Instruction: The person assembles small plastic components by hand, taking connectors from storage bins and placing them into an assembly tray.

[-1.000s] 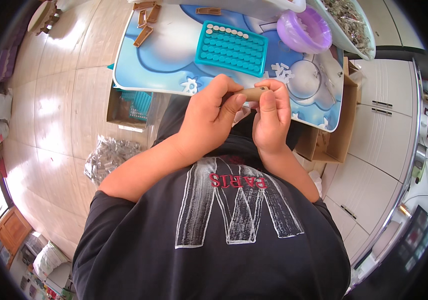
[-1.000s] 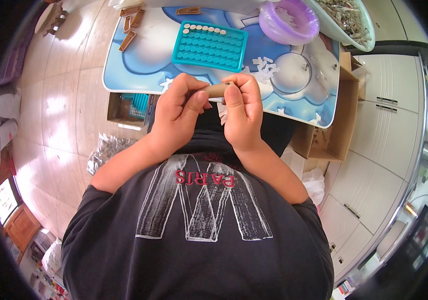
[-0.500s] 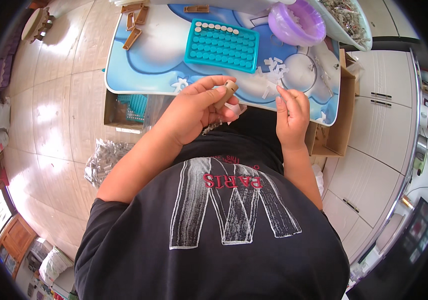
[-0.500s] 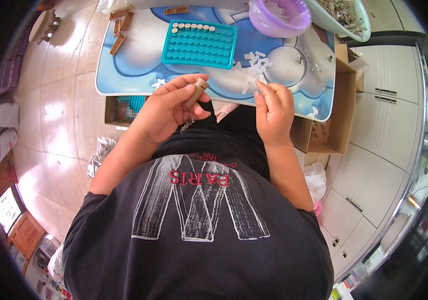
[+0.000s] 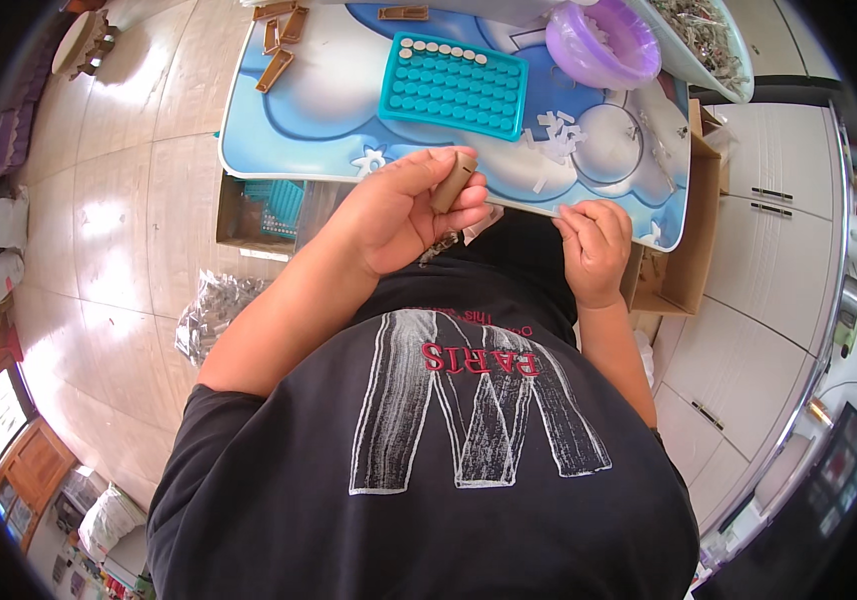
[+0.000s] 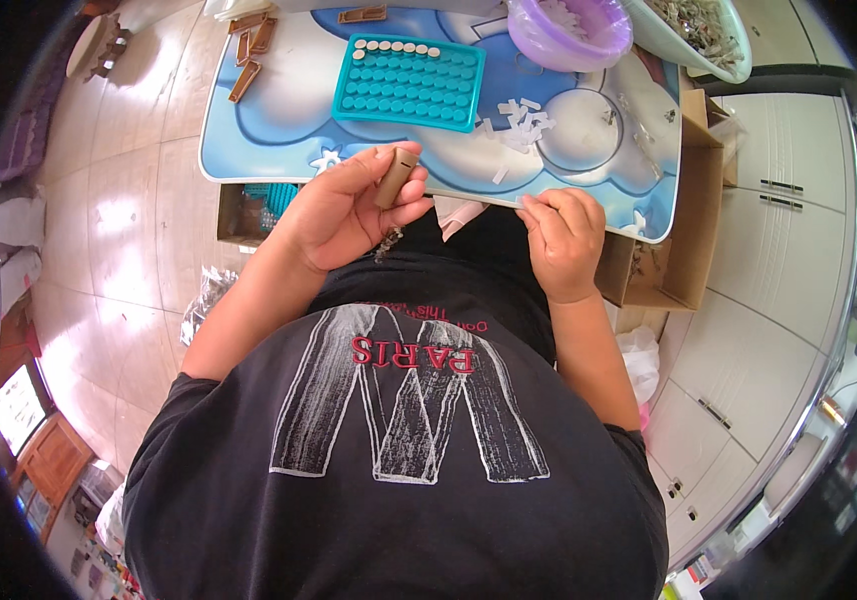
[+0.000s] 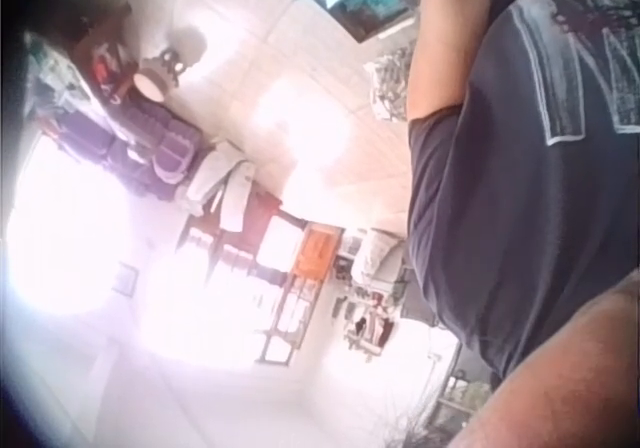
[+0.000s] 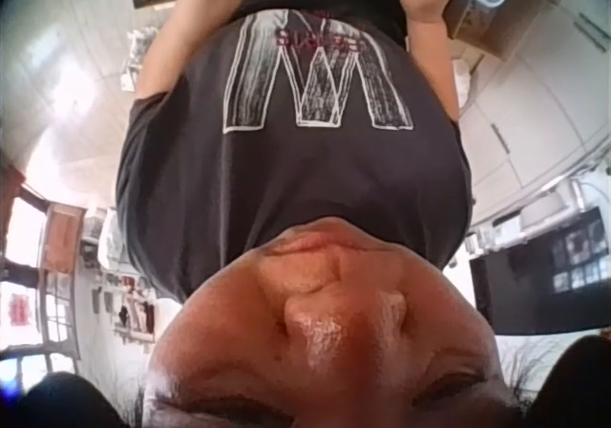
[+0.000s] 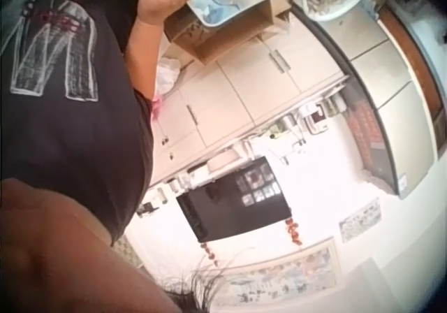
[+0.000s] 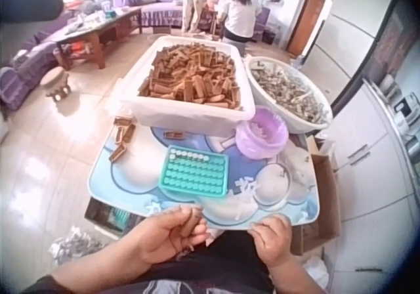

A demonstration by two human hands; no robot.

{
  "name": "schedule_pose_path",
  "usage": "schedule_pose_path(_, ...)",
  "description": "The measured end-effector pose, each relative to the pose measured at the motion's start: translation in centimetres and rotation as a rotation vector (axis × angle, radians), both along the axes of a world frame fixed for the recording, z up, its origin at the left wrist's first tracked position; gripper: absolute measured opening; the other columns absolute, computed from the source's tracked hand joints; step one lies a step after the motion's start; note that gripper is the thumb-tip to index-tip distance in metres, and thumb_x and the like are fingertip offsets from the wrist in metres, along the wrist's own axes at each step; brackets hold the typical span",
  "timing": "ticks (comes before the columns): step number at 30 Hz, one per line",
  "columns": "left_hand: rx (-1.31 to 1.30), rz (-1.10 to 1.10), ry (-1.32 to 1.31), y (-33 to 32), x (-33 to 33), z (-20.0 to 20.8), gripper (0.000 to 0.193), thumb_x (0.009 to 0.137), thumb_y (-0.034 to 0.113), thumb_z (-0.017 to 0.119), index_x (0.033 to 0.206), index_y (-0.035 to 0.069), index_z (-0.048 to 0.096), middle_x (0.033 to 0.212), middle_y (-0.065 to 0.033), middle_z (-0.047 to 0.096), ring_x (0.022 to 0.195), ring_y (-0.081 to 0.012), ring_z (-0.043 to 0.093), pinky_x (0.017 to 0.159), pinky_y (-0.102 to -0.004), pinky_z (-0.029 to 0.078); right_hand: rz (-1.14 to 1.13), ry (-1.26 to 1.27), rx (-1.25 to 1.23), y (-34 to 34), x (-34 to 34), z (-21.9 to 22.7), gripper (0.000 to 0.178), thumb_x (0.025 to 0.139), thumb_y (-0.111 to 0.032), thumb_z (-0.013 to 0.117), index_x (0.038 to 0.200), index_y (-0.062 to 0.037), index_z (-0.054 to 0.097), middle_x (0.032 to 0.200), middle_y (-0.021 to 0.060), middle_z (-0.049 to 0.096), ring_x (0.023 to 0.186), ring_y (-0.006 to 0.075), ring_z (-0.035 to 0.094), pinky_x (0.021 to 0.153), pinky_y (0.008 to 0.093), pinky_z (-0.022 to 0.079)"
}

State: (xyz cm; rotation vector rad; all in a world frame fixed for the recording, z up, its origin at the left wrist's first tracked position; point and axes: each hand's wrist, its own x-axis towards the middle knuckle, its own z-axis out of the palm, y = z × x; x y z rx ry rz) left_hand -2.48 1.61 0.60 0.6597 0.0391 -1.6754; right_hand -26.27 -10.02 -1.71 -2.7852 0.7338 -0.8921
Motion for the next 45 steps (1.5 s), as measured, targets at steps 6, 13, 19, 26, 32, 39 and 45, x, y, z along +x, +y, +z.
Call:
schedule_pose_path(6,0.029,0.004,-0.026,0.0,-0.1,0.0,0.032,0.096,0.018,0.046,0.119,-0.003,0.05,0.103,-0.0107,0.06,0.093,-0.019,0.061,0.09,-0.0353,0.051,-0.004,-0.03,0.019,-0.1,0.2,0.2,0.023,0.065,-0.01,0.074,0.087,-0.007,0.067,0.086,0.004,0.06,0.084,0.0239,0.055,0.075,0.0352,0.042)
schedule_pose_path(13,0.039,0.006,-0.073,0.0,-0.1,0.1,0.031,0.095,0.019,0.048,0.117,-0.003,0.052,0.102,-0.0098,0.06,0.091,-0.0188,0.062,0.089,-0.0348,0.052,-0.037,0.037,-0.069,-0.6,-1.4,0.0,0.021,0.065,-0.01,0.075,0.084,-0.0076,0.067,0.086,0.0036,0.059,0.085,0.0237,0.055,0.075,0.0352,0.042)
schedule_pose_path(19,0.024,0.023,-0.031,0.1,-0.1,-0.2,0.03,0.096,0.02,0.047,0.116,-0.002,0.052,0.103,-0.0101,0.06,0.092,-0.0188,0.061,0.089,-0.0349,0.052,-0.049,-0.106,-0.046,-0.4,-2.2,-0.8,0.017,0.066,-0.005,0.074,0.082,-0.007,0.066,0.084,0.0052,0.06,0.079,0.0251,0.057,0.072,0.0356,0.045)
schedule_pose_path(26,-0.011,0.024,-0.002,0.0,-0.4,-0.7,0.029,0.095,0.019,0.048,0.116,-0.001,0.052,0.103,-0.0109,0.059,0.093,-0.019,0.061,0.091,-0.0356,0.05,-0.077,-0.298,0.42,2.5,2.9,3.3,0.016,0.079,0.001,0.066,0.094,-0.0029,0.067,0.077,0.0096,0.06,0.067,0.0195,0.057,0.061,0.0258,0.045)
schedule_pose_path(32,0.011,0.059,-0.045,-0.2,-0.6,-1.0,0.026,0.095,0.018,0.048,0.112,-0.001,0.052,0.099,-0.0098,0.059,0.092,-0.0193,0.061,0.092,-0.0346,0.049,0.077,-0.315,0.454,2.9,7.1,4.5,0.013,0.074,0.002,0.068,0.085,-0.0029,0.064,0.082,0.011,0.061,0.07,0.0248,0.06,0.061,0.0303,0.047)
schedule_pose_path(39,0.005,0.045,-0.055,-0.2,-0.8,-0.2,0.025,0.096,0.017,0.048,0.109,-0.002,0.054,0.098,-0.009,0.061,0.09,-0.0185,0.063,0.084,-0.0321,0.051,0.133,-0.26,0.341,2.8,8.5,4.1,0.015,0.072,0.001,0.068,0.085,-0.0034,0.063,0.08,0.0091,0.06,0.071,0.0255,0.059,0.06,0.0343,0.046)
schedule_pose_path(45,0.028,0.044,-0.1,-0.2,-1.0,0.5,0.025,0.095,0.017,0.049,0.109,-0.002,0.055,0.095,-0.0075,0.062,0.09,-0.0179,0.063,0.084,-0.0317,0.051,0.128,-0.251,0.343,2.7,8.3,3.8,0.017,0.071,0.001,0.068,0.087,-0.0042,0.064,0.081,0.0084,0.06,0.071,0.0251,0.059,0.06,0.0342,0.047)
